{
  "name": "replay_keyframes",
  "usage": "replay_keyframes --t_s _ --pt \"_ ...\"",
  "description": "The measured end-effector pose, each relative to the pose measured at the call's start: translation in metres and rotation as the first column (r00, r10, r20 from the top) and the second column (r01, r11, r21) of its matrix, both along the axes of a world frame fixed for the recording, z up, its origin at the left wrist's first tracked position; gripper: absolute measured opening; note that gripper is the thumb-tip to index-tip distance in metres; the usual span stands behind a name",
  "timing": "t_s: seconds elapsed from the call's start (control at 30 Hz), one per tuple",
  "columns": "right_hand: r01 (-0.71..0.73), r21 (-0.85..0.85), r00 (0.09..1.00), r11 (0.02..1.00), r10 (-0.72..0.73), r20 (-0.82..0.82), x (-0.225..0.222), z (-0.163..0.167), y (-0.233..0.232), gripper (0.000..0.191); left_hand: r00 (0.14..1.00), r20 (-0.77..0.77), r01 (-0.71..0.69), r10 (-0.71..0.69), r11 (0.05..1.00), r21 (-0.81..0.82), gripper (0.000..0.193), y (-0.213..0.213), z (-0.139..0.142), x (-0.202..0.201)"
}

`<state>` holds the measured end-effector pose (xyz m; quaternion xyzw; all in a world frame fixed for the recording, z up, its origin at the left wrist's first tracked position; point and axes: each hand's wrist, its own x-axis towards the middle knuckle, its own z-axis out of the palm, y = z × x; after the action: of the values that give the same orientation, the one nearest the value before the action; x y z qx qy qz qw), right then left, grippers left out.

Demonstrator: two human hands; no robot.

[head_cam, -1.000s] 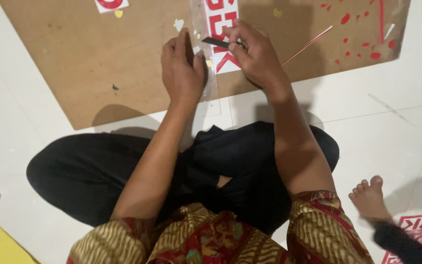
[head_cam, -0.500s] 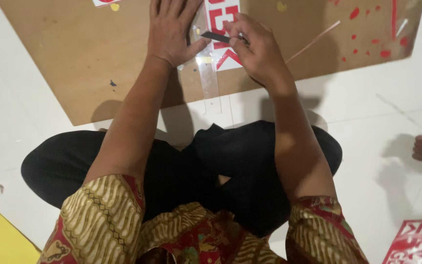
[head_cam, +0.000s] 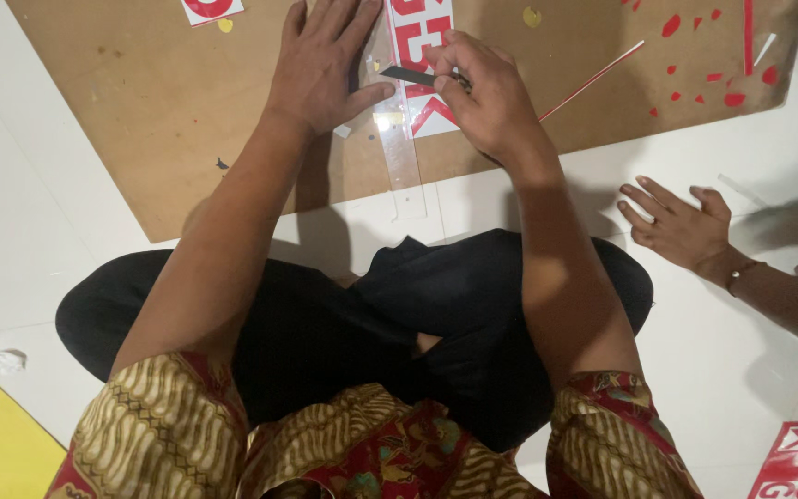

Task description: The person sits on the floor and cuts out printed 'GBK' letter stickers from a clear vinyl sheet, using a ruler and a small blade to trim along the letters, then sets the cut stickers aside on the cardboard mat.

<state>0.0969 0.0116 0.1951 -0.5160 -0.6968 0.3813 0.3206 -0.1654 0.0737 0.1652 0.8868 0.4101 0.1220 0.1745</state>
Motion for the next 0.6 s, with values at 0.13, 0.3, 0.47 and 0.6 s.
replay_keyframes --t_s 0.13,0.3,0.47,0.6 --pt "-0.009 -0.035 0.993 0.999 0.005 -0.115 -0.002 0.003 0.001 0.008 1.000 0.005 -0.031 0.031 0.999 -0.025 0.099 -0.001 0.004 0.001" --pt "-0.008 -0.013 0.995 1.000 0.007 -0.095 -0.002 0.002 0.001 0.007 0.998 0.055 -0.008 0.009 1.000 -0.010 0.098 0.002 0.000 0.000" --pt "-0.007 0.030 0.999 1.000 0.009 -0.048 -0.001 -0.002 0.001 0.009 0.998 0.019 0.066 -0.066 0.997 0.031 0.098 0.005 -0.006 -0.003" --pt "-0.014 0.026 1.000 1.000 0.014 -0.026 0.001 -0.003 0.001 0.008 0.997 -0.010 0.083 -0.083 0.997 0.004 0.101 0.006 -0.009 -0.006"
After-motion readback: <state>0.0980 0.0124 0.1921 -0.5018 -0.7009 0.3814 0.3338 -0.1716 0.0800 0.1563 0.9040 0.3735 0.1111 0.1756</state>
